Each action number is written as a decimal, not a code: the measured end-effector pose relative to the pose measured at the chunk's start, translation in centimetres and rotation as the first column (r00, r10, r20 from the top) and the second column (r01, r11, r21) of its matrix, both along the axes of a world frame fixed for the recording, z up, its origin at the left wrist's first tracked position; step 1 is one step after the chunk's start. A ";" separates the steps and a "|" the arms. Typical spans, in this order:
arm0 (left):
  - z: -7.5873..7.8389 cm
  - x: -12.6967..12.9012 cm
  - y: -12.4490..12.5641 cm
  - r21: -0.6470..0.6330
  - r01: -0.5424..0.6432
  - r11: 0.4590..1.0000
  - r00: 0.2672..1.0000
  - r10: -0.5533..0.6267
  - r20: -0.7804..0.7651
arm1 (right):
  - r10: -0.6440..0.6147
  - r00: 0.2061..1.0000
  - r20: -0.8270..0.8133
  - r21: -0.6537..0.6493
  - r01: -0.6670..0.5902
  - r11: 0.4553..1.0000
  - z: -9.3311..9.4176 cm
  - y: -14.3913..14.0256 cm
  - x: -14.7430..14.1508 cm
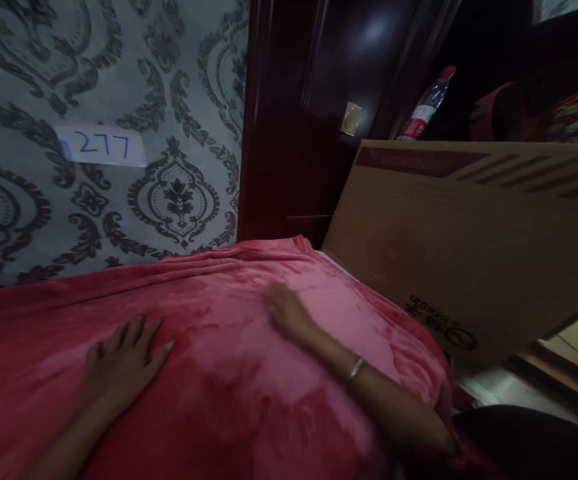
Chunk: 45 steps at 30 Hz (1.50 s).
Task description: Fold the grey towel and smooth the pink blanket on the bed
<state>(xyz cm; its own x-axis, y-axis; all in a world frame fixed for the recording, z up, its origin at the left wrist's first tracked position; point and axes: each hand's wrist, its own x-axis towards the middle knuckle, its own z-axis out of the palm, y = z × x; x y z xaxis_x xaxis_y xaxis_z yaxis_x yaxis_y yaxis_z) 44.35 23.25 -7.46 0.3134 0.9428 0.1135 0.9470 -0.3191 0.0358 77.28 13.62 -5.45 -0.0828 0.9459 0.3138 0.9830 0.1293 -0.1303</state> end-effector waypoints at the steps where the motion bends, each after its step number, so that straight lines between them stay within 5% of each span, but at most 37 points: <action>1: -0.2 -0.1 0.1 0.008 -0.003 1.000 1.000 0.003 0.001 | 0.161 0.987 0.015 -0.029 -0.160 0.987 -0.6 0.8 -3.1; 3: -0.5 -0.2 0.3 0.020 -0.004 1.000 1.000 0.004 0.004 | 0.400 0.916 0.017 -0.057 -0.398 0.915 -1.4 2.1 -7.2; 5: -0.8 -0.3 0.4 0.025 -0.007 1.000 1.000 0.008 -0.007 | 0.374 0.927 -0.006 -0.130 -0.372 0.919 -1.2 3.3 -7.1; 7: -1.0 -0.3 0.5 0.023 -0.018 1.000 0.999 0.018 -0.030 | 0.080 0.997 -0.012 -0.248 -0.080 0.965 -0.1 4.3 -2.7; 9: -1.1 -0.4 0.5 0.024 -0.030 0.999 0.998 0.031 -0.048 | -0.185 0.983 0.017 -0.268 0.182 0.946 1.1 4.7 4.2; 12: -1.1 -0.3 0.3 0.005 -0.041 0.999 0.998 0.041 -0.056 | -0.540 0.840 0.055 -0.288 0.531 0.797 1.4 3.6 14.0; 14: -1.0 -0.3 0.2 -0.011 -0.049 0.999 0.997 0.049 -0.054 | -0.660 0.748 0.065 -0.296 0.646 0.703 0.7 2.6 18.0; 17: -0.9 -0.2 0.1 -0.015 -0.052 0.999 0.998 0.051 -0.020 | -0.732 0.678 0.064 -0.280 0.716 0.639 -0.1 2.3 19.8; 20: -0.9 -0.1 0.0 -0.019 -0.042 0.999 0.999 0.042 0.014 | -0.763 0.644 0.056 -0.206 0.755 0.623 0.4 4.0 17.6; 21: -0.9 -0.1 0.0 -0.017 -0.038 0.999 0.999 0.039 0.017 | -0.745 0.666 0.044 -0.161 0.741 0.652 0.6 4.9 15.8; 23: -0.9 -0.1 0.0 -0.004 -0.034 0.999 0.999 0.034 0.015 | -0.591 0.807 0.007 -0.062 0.590 0.805 0.5 6.4 10.8; 24: -1.0 -0.2 0.0 0.000 -0.036 0.999 0.999 0.036 0.009 | -0.342 0.939 -0.043 0.000 0.343 0.939 0.0 7.1 7.8; 25: -1.1 -0.2 0.0 0.001 -0.039 0.999 0.999 0.039 0.003 | -0.025 0.997 -0.076 0.035 0.028 0.999 -0.6 7.8 4.7; 27: -1.2 -0.3 0.0 -0.003 -0.043 0.999 0.999 0.043 -0.004 | 0.375 0.925 -0.063 0.013 -0.375 0.927 -1.9 8.9 -0.7; 29: -1.4 -0.4 0.1 -0.002 -0.041 0.999 0.999 0.041 0.001 | 0.500 0.865 -0.034 -0.054 -0.501 0.864 -2.6 10.2 -3.1; 31: -1.6 -0.6 0.2 0.010 -0.041 0.999 0.999 0.041 0.009 | 0.391 0.920 -0.002 -0.134 -0.388 0.912 -2.3 11.7 -1.3; 34: -1.9 -0.8 0.2 0.003 -0.051 0.999 0.999 0.051 0.007 | -0.023 0.999 0.031 -0.174 0.028 0.984 -0.8 13.6 7.1; 37: -2.3 -0.9 0.2 -0.006 -0.057 0.998 0.998 0.057 -0.002 | -0.364 0.930 0.057 -0.220 0.368 0.904 -0.5 14.0 15.6; 39: -2.4 -1.0 0.1 0.001 -0.053 0.999 0.999 0.053 0.000 | -0.515 0.854 0.072 -0.237 0.517 0.823 -1.2 13.6 18.6; 42: -2.1 -0.9 -0.1 0.002 -0.052 0.999 0.999 0.052 0.017 | -0.604 0.792 0.086 -0.261 0.603 0.754 -1.8 13.2 19.6; 45: -1.3 -0.5 -0.5 -0.015 -0.045 0.999 0.999 0.045 0.020 | -0.622 0.778 0.093 -0.289 0.619 0.731 -0.4 13.1 18.3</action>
